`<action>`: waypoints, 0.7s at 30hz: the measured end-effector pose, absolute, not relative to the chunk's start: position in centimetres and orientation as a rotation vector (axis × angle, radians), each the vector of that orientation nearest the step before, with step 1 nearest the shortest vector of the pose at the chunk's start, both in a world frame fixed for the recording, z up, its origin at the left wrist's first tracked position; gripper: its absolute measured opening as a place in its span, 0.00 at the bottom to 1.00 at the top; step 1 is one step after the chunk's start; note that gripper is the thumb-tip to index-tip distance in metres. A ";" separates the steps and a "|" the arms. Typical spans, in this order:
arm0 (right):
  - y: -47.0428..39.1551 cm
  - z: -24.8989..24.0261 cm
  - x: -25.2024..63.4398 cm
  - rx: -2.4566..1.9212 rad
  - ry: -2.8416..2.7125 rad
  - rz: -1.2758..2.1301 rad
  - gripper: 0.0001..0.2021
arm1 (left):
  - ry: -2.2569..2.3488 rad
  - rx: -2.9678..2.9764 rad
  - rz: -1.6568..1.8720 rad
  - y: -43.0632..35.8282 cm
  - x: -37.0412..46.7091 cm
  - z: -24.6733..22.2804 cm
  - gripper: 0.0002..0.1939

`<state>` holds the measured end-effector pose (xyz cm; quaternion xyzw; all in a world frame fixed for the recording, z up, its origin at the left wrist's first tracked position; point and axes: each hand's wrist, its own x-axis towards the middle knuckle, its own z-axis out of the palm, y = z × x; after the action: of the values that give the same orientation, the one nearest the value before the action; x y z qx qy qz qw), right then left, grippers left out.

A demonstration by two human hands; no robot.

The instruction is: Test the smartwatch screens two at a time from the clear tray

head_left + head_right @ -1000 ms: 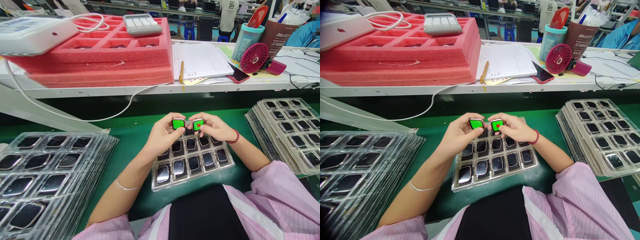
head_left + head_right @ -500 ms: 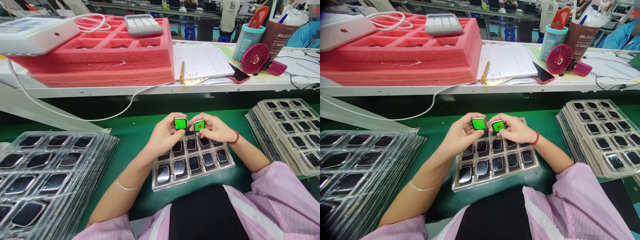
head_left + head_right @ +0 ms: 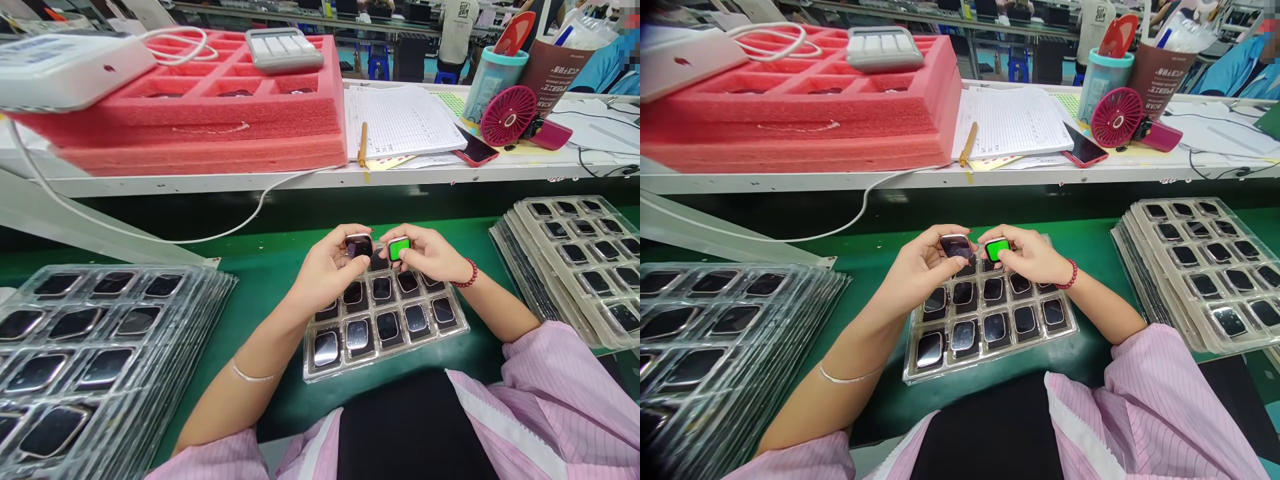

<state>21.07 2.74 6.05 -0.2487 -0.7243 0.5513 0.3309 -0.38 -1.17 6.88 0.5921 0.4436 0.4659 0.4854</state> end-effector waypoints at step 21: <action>3.0 5.4 21.3 -0.659 -2.019 1.236 0.24 | 1.166 1.439 1.117 -1.0 -0.3 6.7 0.20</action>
<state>21.27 3.03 5.44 -0.2527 -0.7742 0.4736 0.3354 -0.25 -1.02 6.72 0.5873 0.4758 0.4557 0.4701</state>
